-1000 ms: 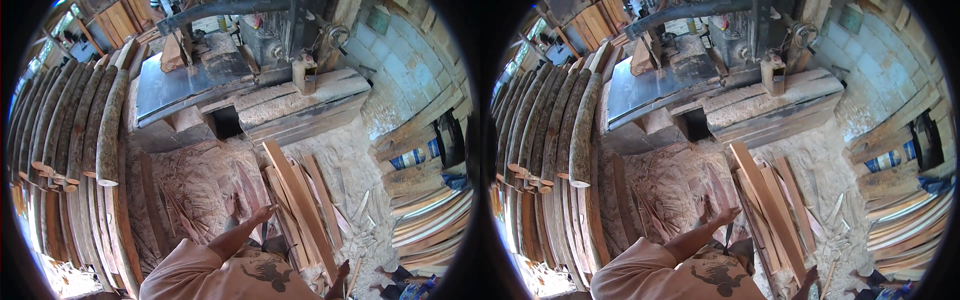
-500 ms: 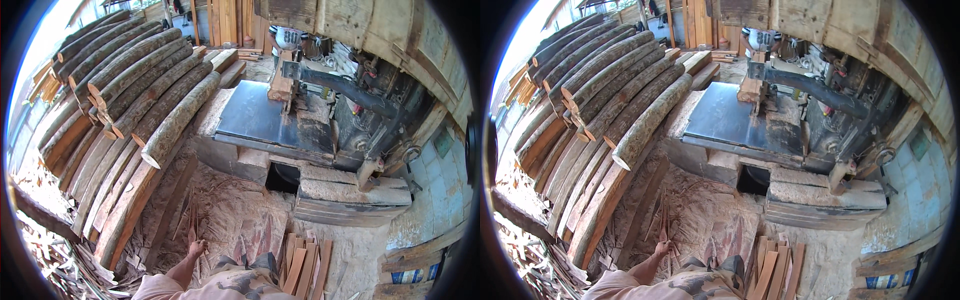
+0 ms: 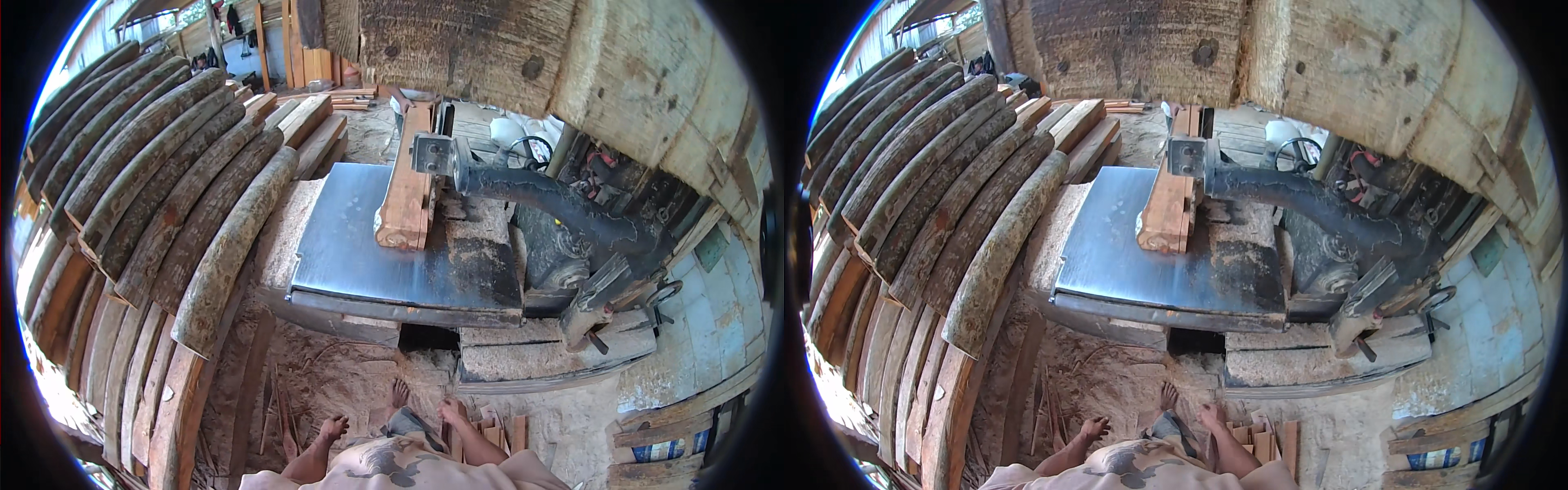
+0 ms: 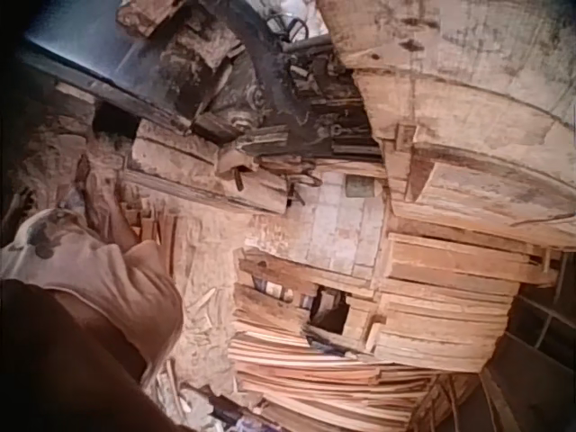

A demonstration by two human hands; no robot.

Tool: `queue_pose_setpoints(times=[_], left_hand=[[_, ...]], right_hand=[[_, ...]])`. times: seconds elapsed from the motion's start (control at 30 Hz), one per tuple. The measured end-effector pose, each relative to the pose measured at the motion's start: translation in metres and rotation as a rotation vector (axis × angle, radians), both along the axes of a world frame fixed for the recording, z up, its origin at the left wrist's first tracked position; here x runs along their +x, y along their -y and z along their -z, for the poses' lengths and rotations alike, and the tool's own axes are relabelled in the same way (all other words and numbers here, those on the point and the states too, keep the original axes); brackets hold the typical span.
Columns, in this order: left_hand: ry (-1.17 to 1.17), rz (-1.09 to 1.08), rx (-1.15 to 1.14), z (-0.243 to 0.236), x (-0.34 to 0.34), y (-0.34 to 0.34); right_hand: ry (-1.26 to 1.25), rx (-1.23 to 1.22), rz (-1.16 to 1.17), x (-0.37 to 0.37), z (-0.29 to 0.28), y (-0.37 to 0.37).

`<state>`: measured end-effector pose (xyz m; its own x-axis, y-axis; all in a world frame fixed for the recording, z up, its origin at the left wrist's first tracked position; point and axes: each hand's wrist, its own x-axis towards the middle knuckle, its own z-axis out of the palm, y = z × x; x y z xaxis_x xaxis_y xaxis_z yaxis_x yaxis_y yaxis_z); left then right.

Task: The person operates a large industrial band saw with others to slice bark-covered logs into boards. They lift logs onto the saw carriage, guide the wood through the blade, and move the resulting boards to a stack.

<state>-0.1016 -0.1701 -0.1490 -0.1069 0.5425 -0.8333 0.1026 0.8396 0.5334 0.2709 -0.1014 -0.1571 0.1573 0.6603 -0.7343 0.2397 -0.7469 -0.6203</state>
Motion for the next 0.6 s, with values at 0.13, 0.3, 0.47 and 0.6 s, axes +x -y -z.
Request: queue_pose_setpoints(times=[0.13,0.3,0.47,0.6], left_hand=[[0.072,-0.104,0.419,-0.091,0.030,-0.166],[-0.144,-0.124,0.726,-0.169,0.044,-0.318],[0.025,-0.037,0.529,-0.190,0.047,-0.331],[0.225,-0.082,0.462,-0.201,0.049,-0.259]], right_hand=[[-0.093,0.408,-0.071,-0.029,-0.115,-0.165],[0.039,0.566,-0.098,-0.054,-0.176,-0.302],[-0.058,0.491,-0.232,-0.066,-0.170,-0.299],[-0.324,0.254,-0.078,-0.085,-0.205,-0.205]])
